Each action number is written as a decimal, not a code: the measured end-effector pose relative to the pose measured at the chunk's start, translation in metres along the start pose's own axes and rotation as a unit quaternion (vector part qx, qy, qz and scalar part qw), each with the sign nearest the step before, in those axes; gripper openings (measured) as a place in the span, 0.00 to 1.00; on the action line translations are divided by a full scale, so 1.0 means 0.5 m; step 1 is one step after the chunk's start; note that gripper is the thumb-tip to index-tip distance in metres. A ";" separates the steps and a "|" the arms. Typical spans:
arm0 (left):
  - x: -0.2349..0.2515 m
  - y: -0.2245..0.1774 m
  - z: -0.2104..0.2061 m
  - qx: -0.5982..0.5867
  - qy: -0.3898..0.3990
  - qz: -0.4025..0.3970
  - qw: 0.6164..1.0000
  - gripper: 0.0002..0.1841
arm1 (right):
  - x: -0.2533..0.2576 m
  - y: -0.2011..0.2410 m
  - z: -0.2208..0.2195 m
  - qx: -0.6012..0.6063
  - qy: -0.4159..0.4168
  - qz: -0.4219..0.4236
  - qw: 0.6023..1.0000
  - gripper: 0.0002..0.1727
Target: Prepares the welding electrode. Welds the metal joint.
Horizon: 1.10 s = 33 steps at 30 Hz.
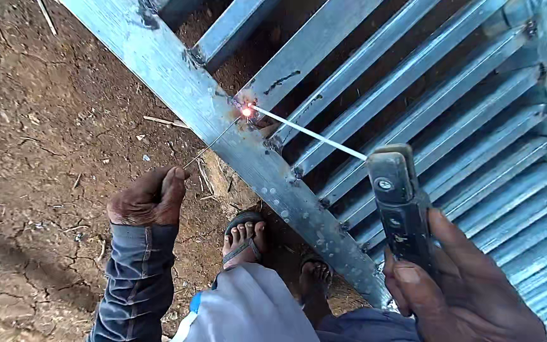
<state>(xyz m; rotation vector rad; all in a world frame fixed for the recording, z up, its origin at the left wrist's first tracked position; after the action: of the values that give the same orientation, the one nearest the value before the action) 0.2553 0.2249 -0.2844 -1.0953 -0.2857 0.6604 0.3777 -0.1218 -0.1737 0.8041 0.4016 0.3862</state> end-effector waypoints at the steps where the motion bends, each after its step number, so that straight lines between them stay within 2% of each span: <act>1: -0.001 0.000 -0.001 0.000 -0.002 0.004 1.000 0.18 | 0.000 0.000 0.000 0.004 -0.001 0.000 1.000 0.32; 26: -0.006 -0.002 -0.005 -0.004 -0.009 -0.007 1.000 0.17 | 0.005 0.003 -0.010 -0.015 0.000 0.011 1.000 0.32; 33: -0.008 0.002 -0.005 -0.001 -0.013 0.018 1.000 0.17 | 0.005 0.004 -0.011 -0.025 0.008 0.013 1.000 0.32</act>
<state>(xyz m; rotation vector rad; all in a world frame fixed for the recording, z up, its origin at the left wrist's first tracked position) 0.2533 0.2207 -0.2859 -1.0969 -0.2893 0.7071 0.3769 -0.1162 -0.1762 0.7582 0.3943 0.4259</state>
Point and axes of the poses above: each hand's wrist, its own x-axis towards the middle knuckle, its own z-axis out of the back of the hand, y = z × x, the point moved 9 cm from there along x, towards the middle knuckle, and after that the axes turned 13 degrees about -x, right-handed, at the moved point
